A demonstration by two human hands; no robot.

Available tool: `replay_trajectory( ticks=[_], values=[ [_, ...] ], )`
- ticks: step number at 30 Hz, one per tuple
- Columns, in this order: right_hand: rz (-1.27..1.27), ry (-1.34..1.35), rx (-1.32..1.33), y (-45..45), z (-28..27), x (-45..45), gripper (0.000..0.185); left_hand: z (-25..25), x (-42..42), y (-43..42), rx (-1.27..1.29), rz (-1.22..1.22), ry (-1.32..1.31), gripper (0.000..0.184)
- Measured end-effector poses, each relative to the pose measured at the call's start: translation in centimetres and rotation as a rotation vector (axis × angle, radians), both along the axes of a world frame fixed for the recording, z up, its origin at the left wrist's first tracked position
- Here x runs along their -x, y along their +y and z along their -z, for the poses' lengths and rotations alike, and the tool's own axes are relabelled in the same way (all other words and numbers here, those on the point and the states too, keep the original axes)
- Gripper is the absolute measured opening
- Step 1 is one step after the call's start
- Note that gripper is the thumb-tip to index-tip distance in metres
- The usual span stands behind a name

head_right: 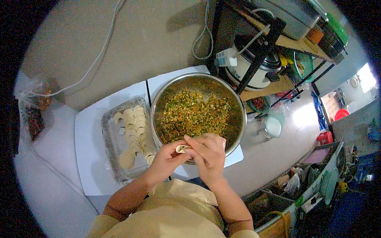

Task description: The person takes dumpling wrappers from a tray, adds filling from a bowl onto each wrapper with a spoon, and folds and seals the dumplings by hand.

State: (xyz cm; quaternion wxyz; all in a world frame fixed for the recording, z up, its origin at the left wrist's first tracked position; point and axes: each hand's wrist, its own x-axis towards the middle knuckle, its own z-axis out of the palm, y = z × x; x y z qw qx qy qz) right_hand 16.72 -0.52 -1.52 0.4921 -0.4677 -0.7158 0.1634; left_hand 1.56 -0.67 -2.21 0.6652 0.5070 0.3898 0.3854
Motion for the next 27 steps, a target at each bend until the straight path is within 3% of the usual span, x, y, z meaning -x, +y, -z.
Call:
replay_trajectory(
  ticks=[3,8,11,15,20,27],
  values=[
    [-0.035,-0.085,-0.076,0.3,0.0,0.0,0.011,0.3,-0.2,-0.2,-0.002,-0.033,-0.018,0.024],
    [-0.011,0.155,0.074,0.1,0.7,0.0,0.012,-0.2,-0.2,-0.1,0.077,0.013,-0.086,0.021],
    [-0.062,0.17,0.131,0.4,0.1,0.0,0.011,-0.2,0.1,-0.1,0.075,-0.002,-0.085,0.018],
    [-0.088,0.047,0.042,0.7,0.4,-0.3,0.012,0.2,0.0,-0.2,0.041,0.019,-0.06,0.017],
    [-0.071,0.239,0.169,0.4,0.8,-0.1,0.011,0.1,0.1,-0.2,0.061,0.029,-0.073,0.019],
    [-0.106,0.083,0.082,0.7,0.8,-0.3,0.014,0.0,0.7,0.1,0.073,0.125,0.037,0.02]
  ],
)
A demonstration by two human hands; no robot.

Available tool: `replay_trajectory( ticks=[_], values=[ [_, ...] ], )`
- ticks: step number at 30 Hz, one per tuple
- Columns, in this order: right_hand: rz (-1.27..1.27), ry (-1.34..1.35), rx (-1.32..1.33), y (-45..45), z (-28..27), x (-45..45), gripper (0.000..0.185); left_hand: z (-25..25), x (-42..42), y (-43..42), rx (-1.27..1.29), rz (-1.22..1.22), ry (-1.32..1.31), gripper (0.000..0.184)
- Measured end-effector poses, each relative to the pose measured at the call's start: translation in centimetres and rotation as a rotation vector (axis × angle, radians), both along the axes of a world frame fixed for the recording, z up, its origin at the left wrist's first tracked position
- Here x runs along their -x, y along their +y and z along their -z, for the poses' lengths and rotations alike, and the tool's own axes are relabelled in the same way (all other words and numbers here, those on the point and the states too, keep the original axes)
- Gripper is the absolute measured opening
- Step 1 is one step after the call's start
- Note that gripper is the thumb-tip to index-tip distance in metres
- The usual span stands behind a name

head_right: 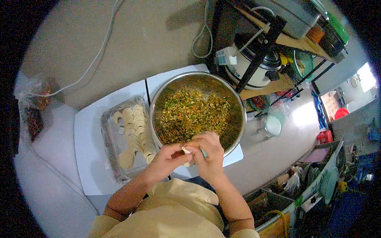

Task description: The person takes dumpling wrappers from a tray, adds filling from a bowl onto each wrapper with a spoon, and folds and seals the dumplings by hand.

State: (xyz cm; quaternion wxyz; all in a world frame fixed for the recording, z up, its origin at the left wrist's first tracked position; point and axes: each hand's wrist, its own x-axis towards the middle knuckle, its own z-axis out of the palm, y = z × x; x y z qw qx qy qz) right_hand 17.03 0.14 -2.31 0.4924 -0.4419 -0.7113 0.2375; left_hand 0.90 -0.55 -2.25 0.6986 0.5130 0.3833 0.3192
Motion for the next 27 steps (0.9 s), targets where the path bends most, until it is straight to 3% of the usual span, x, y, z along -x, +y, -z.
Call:
replay_trajectory(
  ticks=[5,12,18,21,23,27],
  values=[
    [0.002,0.118,0.074,-0.1,-0.2,0.3,0.008,0.3,-0.2,-0.2,-0.006,-0.049,-0.035,0.019],
    [-0.027,0.002,0.006,-0.1,-0.2,-0.1,0.014,0.7,0.0,-0.2,-0.029,-0.005,-0.006,0.017],
    [-0.035,0.082,0.098,-0.1,-1.0,0.3,0.006,0.1,0.1,-0.2,0.061,-0.015,-0.056,0.017],
    [-0.095,0.038,0.056,0.0,-1.3,0.3,0.006,-0.2,0.1,-0.2,0.065,-0.037,-0.121,0.017],
    [-0.05,-0.095,-0.05,0.0,-1.3,0.3,0.006,0.0,0.6,0.0,0.004,0.065,0.061,0.018],
    [-0.033,-0.179,-0.132,0.0,-1.0,0.5,0.009,-0.1,0.7,0.1,0.073,0.127,0.039,0.018]
  ],
)
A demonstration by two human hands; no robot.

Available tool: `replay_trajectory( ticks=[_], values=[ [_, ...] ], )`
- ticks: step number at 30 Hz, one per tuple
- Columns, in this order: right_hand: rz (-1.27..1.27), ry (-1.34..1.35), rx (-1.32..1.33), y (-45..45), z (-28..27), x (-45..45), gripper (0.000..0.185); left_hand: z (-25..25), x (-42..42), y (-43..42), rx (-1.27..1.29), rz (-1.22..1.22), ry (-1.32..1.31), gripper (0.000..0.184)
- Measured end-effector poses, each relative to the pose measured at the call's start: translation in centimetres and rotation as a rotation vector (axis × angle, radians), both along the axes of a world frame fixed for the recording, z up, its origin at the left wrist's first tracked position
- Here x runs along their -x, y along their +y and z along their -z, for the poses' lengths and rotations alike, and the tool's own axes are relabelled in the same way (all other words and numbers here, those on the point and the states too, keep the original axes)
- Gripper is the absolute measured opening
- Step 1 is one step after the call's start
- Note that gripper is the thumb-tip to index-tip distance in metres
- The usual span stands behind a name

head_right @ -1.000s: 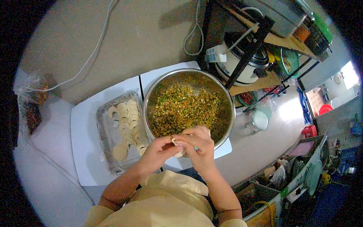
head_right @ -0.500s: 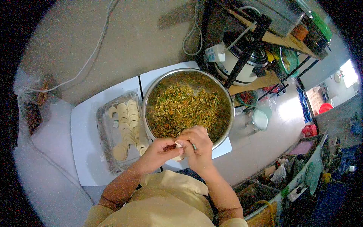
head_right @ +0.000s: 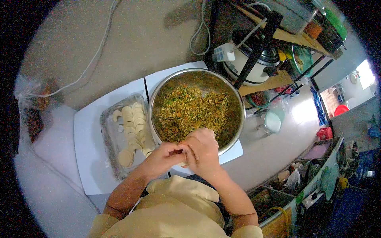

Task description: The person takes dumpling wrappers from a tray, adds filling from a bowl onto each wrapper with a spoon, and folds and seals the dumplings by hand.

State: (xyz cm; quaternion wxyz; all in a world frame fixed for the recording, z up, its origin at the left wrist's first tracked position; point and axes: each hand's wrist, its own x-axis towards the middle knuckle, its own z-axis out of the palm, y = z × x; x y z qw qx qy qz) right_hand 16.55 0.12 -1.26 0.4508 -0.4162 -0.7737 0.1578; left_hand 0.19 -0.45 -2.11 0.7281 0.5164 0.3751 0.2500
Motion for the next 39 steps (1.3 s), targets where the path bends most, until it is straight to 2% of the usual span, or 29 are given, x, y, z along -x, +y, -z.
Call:
replay_trajectory(
  ticks=[3,5,6,7,9,10,11,13,15,17,20,24,26,30,33,35,37,39],
  values=[
    [-0.061,-0.02,-0.004,0.4,0.7,-0.1,0.014,0.2,0.2,0.1,-0.014,-0.073,-0.071,0.018],
    [-0.073,0.386,0.397,0.1,1.1,0.1,0.03,-0.6,0.4,0.2,0.036,-0.08,0.009,0.024],
    [-0.097,0.594,0.597,-0.2,0.9,0.2,0.047,-0.5,0.2,0.1,0.036,-0.081,0.008,0.024],
    [-0.098,0.593,0.596,-0.4,1.0,0.2,0.047,-0.4,0.0,-0.1,0.05,-0.143,-0.072,0.024],
    [-0.117,0.876,0.729,-0.8,1.2,0.5,0.047,-0.2,-0.2,-0.1,0.065,-0.205,-0.151,0.024],
    [-0.134,0.989,0.819,-0.9,1.1,0.7,0.034,-0.1,-0.2,-0.1,0.065,-0.209,-0.179,0.026],
    [-0.133,0.99,0.819,-0.9,1.2,0.9,0.034,-0.1,-0.2,-0.1,0.066,-0.212,-0.207,0.029],
    [-0.091,0.847,0.648,-0.9,1.6,1.3,0.02,-0.2,-0.4,-0.2,0.057,-0.202,-0.172,0.029],
    [-0.056,0.825,0.64,-0.9,1.1,1.2,0.013,-0.2,-0.6,-0.3,0.047,-0.193,-0.136,0.029],
    [-0.009,0.458,0.425,-0.8,0.9,0.9,0.016,-0.1,-0.6,-0.3,0.013,-0.139,-0.123,0.034],
    [-0.114,0.468,0.397,-0.2,1.0,1.1,0.017,-0.1,-0.7,-0.4,-0.023,-0.223,-0.13,0.035],
    [-0.053,0.633,0.447,-0.5,-0.1,1.7,0.018,-0.4,-0.5,-0.3,0.061,-0.259,-0.188,0.035],
    [-0.067,0.451,0.324,-0.3,0.5,1.4,0.02,-0.5,-0.7,-0.3,-0.051,-0.272,-0.204,0.033],
    [-0.008,0.406,0.299,-0.6,0.9,1.0,0.022,-0.8,-0.8,-0.4,0.023,-0.247,-0.257,0.031],
    [-0.075,0.367,0.309,-0.3,0.4,0.8,0.026,-1.2,-0.4,-0.3,0.005,-0.259,-0.185,0.029],
    [0.08,0.437,0.425,-0.5,0.4,0.3,0.033,-1.0,-0.1,-0.4,0.058,-0.328,-0.264,0.032],
    [0.113,0.406,0.43,-0.4,0.1,-0.5,0.04,-1.3,0.1,-0.4,0.049,-0.33,-0.248,0.033],
    [-0.087,0.316,0.56,-0.3,0.0,-1.3,0.039,-1.4,0.3,-0.3,0.041,-0.332,-0.231,0.034]
  ],
)
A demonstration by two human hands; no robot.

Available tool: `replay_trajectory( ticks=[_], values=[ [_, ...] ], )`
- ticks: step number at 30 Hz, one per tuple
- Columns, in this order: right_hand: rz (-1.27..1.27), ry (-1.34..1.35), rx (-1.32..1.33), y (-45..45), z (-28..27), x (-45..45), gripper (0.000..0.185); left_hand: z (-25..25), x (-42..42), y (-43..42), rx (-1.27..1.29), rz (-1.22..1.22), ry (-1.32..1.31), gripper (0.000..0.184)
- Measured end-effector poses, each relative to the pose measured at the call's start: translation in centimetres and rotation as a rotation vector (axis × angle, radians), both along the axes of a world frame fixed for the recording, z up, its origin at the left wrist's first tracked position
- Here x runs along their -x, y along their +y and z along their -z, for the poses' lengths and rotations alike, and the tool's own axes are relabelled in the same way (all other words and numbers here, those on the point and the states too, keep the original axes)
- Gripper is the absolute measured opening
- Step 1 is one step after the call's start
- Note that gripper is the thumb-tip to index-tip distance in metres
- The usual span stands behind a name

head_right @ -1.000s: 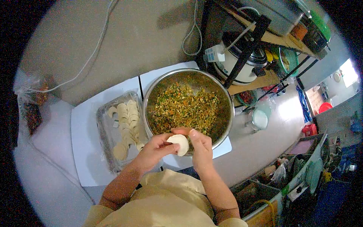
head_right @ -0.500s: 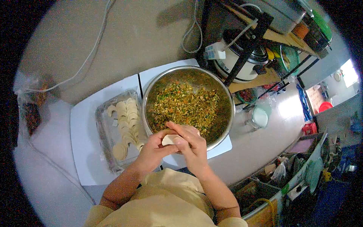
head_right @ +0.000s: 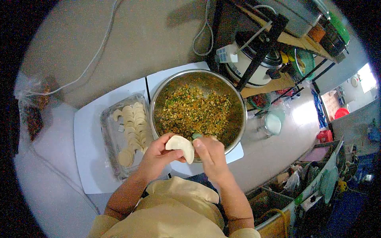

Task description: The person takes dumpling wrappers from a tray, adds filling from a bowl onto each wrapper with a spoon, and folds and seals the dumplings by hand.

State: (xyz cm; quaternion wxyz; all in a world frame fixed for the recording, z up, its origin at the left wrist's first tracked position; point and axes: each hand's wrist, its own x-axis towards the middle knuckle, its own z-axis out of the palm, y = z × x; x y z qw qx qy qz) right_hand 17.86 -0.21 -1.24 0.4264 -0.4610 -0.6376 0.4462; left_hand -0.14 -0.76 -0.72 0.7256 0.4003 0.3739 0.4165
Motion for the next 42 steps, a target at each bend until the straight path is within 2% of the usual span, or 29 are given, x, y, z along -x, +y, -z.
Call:
replay_trajectory(
  ticks=[4,7,9,12,15,18,21,25,28,30,31,33,36,40,42],
  values=[
    [-0.103,-0.083,-0.082,0.0,0.2,0.3,0.038,0.1,0.3,0.1,-0.008,0.071,0.023,0.033],
    [-0.063,0.009,-0.076,-0.6,0.7,0.6,0.037,-0.1,0.5,0.1,-0.018,0.09,0.033,0.032],
    [-0.017,0.12,0.071,-1.1,0.7,0.7,0.035,-0.2,0.4,0.1,-0.035,0.088,0.036,0.032],
    [-0.062,0.215,0.125,-1.3,0.8,0.8,0.034,0.1,0.2,-0.1,-0.05,0.026,-0.016,0.03],
    [-0.03,0.117,-0.024,-1.3,0.7,1.0,0.031,0.2,0.2,-0.1,-0.066,-0.004,-0.025,0.027],
    [0.043,0.032,0.017,-1.6,1.1,0.8,0.029,0.0,0.4,0.0,-0.038,0.085,-0.032,0.026],
    [-0.047,0.131,-0.009,-1.4,1.5,0.6,0.027,0.4,0.3,0.0,-0.07,0.023,-0.046,0.026],
    [-0.044,0.085,-0.061,-1.3,1.1,1.2,0.029,0.5,0.4,-0.1,-0.074,-0.002,-0.047,0.025],
    [-0.019,0.094,-0.026,-1.6,1.1,1.2,0.028,0.7,0.5,-0.1,-0.066,-0.002,-0.054,0.025],
    [-0.019,0.23,0.113,-1.8,0.9,1.5,0.026,0.6,0.5,-0.1,-0.059,-0.021,-0.064,0.026],
    [-0.022,0.229,0.113,-1.7,1.0,1.4,0.026,0.6,0.4,-0.2,-0.065,-0.053,-0.074,0.026],
    [-0.043,-0.001,-0.119,-1.3,1.3,1.3,0.025,0.6,0.5,-0.3,-0.068,-0.087,-0.085,0.026],
    [0.013,0.012,-0.045,-1.6,0.7,1.6,0.025,0.8,0.8,-0.3,-0.08,-0.06,-0.078,0.026],
    [-0.042,0.094,0.013,-1.5,1.0,2.0,0.025,1.0,1.2,-0.4,-0.082,-0.077,-0.065,0.026],
    [-0.051,-0.058,-0.154,-1.2,0.8,2.3,0.027,1.0,1.5,-0.5,-0.07,-0.09,-0.068,0.026]
  ],
)
